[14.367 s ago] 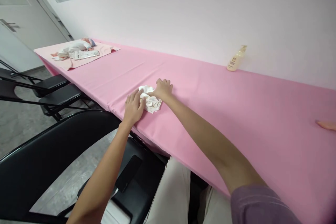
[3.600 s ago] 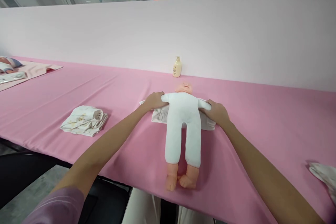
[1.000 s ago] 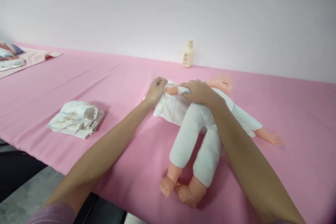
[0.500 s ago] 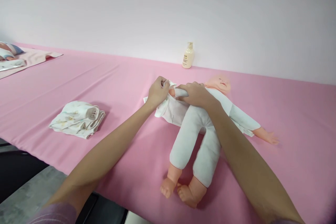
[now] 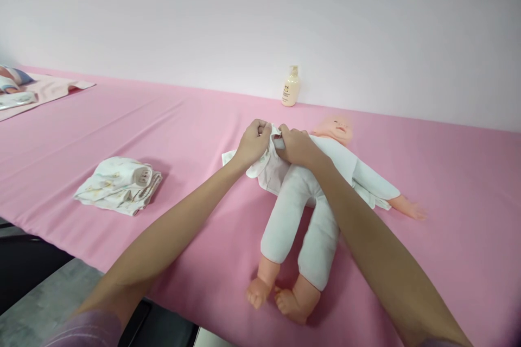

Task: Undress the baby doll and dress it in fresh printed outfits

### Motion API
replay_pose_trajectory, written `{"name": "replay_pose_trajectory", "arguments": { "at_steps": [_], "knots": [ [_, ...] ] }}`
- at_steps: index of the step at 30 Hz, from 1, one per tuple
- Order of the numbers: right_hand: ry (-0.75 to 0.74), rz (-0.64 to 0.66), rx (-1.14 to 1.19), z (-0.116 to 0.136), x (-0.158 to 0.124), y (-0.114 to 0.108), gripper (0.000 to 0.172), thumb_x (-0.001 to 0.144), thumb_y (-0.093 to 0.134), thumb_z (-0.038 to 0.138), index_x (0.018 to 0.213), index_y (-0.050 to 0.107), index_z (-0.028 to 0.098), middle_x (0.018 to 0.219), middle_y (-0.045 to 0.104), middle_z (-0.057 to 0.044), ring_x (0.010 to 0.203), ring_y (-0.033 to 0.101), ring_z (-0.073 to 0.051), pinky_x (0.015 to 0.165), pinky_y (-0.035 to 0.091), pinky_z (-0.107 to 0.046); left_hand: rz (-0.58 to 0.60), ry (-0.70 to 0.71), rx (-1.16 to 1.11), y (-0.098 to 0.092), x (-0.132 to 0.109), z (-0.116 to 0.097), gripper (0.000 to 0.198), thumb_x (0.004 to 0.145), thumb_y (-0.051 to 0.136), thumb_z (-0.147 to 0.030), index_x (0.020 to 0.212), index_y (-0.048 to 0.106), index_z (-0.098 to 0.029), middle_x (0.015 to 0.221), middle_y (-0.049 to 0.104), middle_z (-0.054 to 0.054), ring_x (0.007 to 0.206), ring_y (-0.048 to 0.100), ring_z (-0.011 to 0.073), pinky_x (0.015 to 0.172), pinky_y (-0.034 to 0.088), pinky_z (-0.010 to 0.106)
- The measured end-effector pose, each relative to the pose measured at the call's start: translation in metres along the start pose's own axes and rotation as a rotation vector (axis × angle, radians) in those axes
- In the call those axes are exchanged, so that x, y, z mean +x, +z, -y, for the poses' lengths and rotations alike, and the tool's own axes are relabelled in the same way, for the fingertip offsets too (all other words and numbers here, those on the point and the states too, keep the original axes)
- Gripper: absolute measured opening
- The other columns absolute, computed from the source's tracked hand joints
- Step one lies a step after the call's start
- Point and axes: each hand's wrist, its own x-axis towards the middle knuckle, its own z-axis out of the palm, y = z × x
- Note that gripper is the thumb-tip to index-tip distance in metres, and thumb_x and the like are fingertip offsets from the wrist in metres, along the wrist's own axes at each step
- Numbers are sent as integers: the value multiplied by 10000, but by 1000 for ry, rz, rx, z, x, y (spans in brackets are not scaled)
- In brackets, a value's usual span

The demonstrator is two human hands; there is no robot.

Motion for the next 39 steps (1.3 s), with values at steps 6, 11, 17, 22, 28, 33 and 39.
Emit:
{"name": "replay_pose_trajectory", "arguments": {
  "at_steps": [6, 11, 17, 22, 28, 33, 39],
  "knots": [
    [60, 7, 145, 10, 27, 1, 406, 988, 556, 228, 1380, 561, 122, 1214, 795, -229, 997, 737, -373, 838, 496, -418, 54, 91, -90, 3, -4, -7, 153, 1128, 608, -337, 1025, 556, -238, 755, 536, -41, 622, 473, 124, 631, 376, 273],
    [-68, 32, 249, -14, 20, -12, 332, 929, 693, 346, 1221, 693, 187, 1238, 800, -154, 1043, 721, -318, 869, 520, -386, 18, 54, -131, -2, -2, -9, 156, 1131, 609, -322, 1014, 561, -231, 750, 518, -40, 646, 486, 128, 677, 405, 272],
    [-9, 111, 103, -42, 2, -32, 503, 883, 782, 564, 1245, 766, 216, 1317, 784, -150, 1205, 691, -364, 992, 516, -464, -20, -31, -173, -2, -3, -10, 127, 1134, 574, -254, 1014, 574, -212, 792, 531, -27, 691, 517, 136, 697, 431, 284],
    [-62, 121, -47, -29, 10, -31, 300, 997, 673, 470, 1058, 787, 199, 1091, 821, -138, 1105, 698, -350, 1016, 458, -450, -47, -38, -172, -2, 0, -8, 139, 1130, 600, -287, 1014, 580, -214, 797, 540, -27, 708, 535, 137, 728, 461, 274],
    [-110, -8, -76, -9, 13, -18, 312, 1071, 502, 317, 1028, 764, 154, 1006, 817, -168, 945, 687, -320, 939, 416, -411, 17, -54, -258, 3, -5, -14, 121, 1130, 587, -306, 1044, 577, -222, 790, 599, -18, 721, 607, 152, 750, 511, 281],
    [-73, -15, -118, 6, 23, -10, 273, 1010, 494, 185, 1063, 757, 136, 1046, 816, -198, 969, 707, -329, 955, 410, -405, 21, -14, -216, 9, -12, -15, 125, 1133, 584, -322, 1047, 563, -233, 729, 590, -44, 633, 561, 128, 653, 471, 252],
    [-41, -146, -38, 3, 21, -11, 485, 942, 530, 191, 1412, 633, 126, 1278, 763, -221, 1108, 680, -357, 964, 447, -426, 73, -54, -242, 7, -11, -12, 120, 1133, 586, -312, 1055, 544, -231, 819, 690, -9, 619, 574, 127, 617, 443, 265]
  ]
}}
